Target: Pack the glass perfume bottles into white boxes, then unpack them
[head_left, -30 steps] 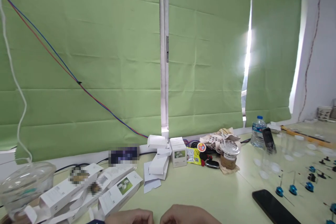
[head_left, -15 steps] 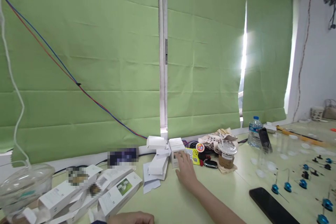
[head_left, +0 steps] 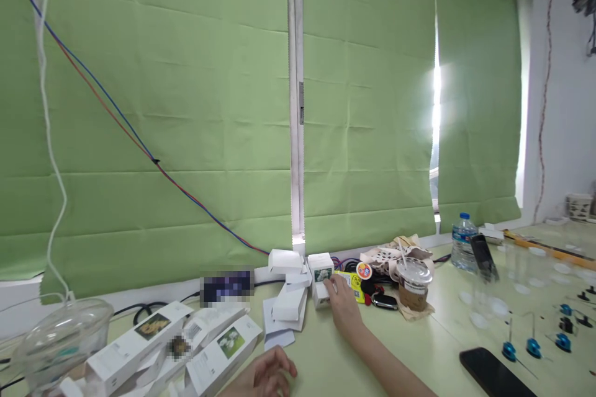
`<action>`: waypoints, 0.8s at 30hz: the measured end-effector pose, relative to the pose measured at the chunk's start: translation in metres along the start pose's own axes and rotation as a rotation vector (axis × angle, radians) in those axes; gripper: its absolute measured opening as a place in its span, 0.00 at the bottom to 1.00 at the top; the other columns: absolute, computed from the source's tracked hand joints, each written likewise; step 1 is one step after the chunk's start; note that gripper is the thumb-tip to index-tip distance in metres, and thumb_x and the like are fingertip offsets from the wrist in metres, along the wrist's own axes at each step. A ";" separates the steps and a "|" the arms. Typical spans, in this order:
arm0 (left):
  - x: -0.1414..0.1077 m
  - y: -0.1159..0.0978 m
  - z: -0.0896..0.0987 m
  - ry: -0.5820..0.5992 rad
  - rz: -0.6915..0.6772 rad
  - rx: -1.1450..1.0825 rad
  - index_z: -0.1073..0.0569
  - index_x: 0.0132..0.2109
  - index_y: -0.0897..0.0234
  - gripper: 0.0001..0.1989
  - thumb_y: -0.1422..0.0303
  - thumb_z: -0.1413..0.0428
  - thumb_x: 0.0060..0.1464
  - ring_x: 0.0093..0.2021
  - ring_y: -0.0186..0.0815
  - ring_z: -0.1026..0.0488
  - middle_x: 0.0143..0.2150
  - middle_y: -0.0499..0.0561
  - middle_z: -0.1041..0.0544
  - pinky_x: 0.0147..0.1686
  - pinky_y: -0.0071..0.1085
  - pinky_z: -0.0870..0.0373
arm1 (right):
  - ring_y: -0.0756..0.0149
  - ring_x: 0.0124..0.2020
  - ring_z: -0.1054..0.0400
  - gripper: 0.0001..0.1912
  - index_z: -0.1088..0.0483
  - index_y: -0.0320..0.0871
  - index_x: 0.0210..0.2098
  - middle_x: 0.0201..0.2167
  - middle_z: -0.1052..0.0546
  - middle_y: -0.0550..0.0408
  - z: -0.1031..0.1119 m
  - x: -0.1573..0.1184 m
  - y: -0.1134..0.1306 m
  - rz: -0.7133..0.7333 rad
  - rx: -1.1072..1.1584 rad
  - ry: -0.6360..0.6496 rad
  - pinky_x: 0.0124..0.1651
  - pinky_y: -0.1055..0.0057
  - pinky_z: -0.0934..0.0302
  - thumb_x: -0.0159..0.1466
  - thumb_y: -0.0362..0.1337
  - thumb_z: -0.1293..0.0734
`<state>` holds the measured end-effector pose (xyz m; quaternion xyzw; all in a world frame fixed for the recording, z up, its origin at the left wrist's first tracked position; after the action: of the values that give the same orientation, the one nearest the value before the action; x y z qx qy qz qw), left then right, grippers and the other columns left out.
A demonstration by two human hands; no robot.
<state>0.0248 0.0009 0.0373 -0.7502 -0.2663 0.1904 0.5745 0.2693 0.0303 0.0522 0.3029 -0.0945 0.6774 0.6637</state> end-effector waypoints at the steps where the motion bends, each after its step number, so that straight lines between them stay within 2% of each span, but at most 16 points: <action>1: 0.000 -0.001 -0.001 -0.021 -0.030 -0.001 0.25 0.39 0.61 0.19 0.61 0.29 0.40 0.34 0.31 0.31 0.42 0.51 0.27 0.33 0.27 0.37 | 0.49 0.55 0.37 0.28 0.31 0.42 0.52 0.53 0.29 0.41 0.003 -0.004 0.000 0.008 0.012 0.003 0.53 0.56 0.41 0.58 0.17 0.46; 4: -0.001 -0.004 -0.003 -0.108 -0.074 0.009 0.25 0.43 0.61 0.18 0.60 0.33 0.46 0.41 0.37 0.30 0.46 0.53 0.29 0.40 0.32 0.33 | 0.52 0.49 0.34 0.25 0.29 0.44 0.44 0.47 0.28 0.45 0.014 -0.015 0.000 0.024 0.068 0.003 0.47 0.62 0.37 0.56 0.17 0.45; 8: 0.001 0.001 0.000 -0.203 -0.028 -0.048 0.31 0.54 0.54 0.24 0.58 0.36 0.50 0.48 0.44 0.28 0.56 0.55 0.34 0.46 0.41 0.33 | 0.57 0.48 0.34 0.24 0.32 0.45 0.43 0.45 0.28 0.49 0.033 -0.029 0.009 0.051 0.204 -0.036 0.49 0.66 0.37 0.51 0.18 0.41; 11: 0.003 0.011 0.008 -0.207 -0.034 -0.127 0.36 0.59 0.49 0.31 0.54 0.37 0.49 0.49 0.47 0.28 0.56 0.55 0.33 0.44 0.42 0.32 | 0.60 0.44 0.33 0.20 0.32 0.45 0.39 0.41 0.28 0.53 0.045 -0.040 0.024 0.088 0.604 -0.003 0.44 0.69 0.36 0.49 0.20 0.36; 14: 0.001 0.015 0.014 -0.147 -0.044 -0.086 0.33 0.59 0.51 0.38 0.54 0.32 0.41 0.47 0.48 0.28 0.53 0.55 0.28 0.41 0.39 0.33 | 0.60 0.43 0.34 0.17 0.31 0.46 0.36 0.40 0.29 0.54 0.044 -0.051 0.039 0.076 1.035 0.128 0.37 0.70 0.35 0.48 0.24 0.33; 17: -0.002 0.008 0.013 -0.176 -0.044 0.077 0.26 0.54 0.56 0.37 0.58 0.29 0.33 0.54 0.52 0.32 0.55 0.54 0.25 0.51 0.41 0.38 | 0.58 0.48 0.35 0.16 0.28 0.47 0.35 0.43 0.31 0.53 0.031 -0.059 0.041 0.046 1.263 0.190 0.41 0.68 0.34 0.47 0.27 0.31; 20: -0.002 -0.004 0.007 -0.229 -0.083 0.169 0.27 0.52 0.55 0.34 0.63 0.31 0.33 0.59 0.55 0.36 0.54 0.51 0.24 0.58 0.45 0.46 | 0.53 0.53 0.36 0.18 0.26 0.46 0.38 0.51 0.33 0.50 0.016 -0.062 0.030 -0.124 1.453 0.272 0.45 0.63 0.35 0.46 0.33 0.27; 22: -0.001 -0.009 0.002 -0.228 -0.094 0.202 0.29 0.53 0.55 0.34 0.65 0.32 0.34 0.58 0.55 0.35 0.53 0.51 0.24 0.58 0.48 0.46 | 0.54 0.47 0.30 0.26 0.28 0.47 0.46 0.53 0.31 0.48 0.009 -0.064 0.022 -0.307 1.612 0.410 0.44 0.60 0.35 0.46 0.38 0.26; 24: 0.001 -0.011 -0.002 -0.201 -0.100 0.224 0.31 0.53 0.55 0.36 0.67 0.32 0.33 0.58 0.56 0.36 0.54 0.52 0.24 0.58 0.49 0.47 | 0.58 0.37 0.26 0.36 0.35 0.49 0.54 0.48 0.26 0.48 0.005 -0.065 0.018 -0.446 1.727 0.542 0.41 0.58 0.34 0.46 0.41 0.25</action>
<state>0.0241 0.0023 0.0486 -0.6443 -0.3364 0.2642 0.6340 0.2492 -0.0296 0.0265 0.5343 0.6606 0.4174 0.3224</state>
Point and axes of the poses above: each hand's wrist, its own x-axis towards the middle knuckle, its own z-axis out of the back of the hand, y = z × x, the point moved 1 cm from there along x, towards the middle knuckle
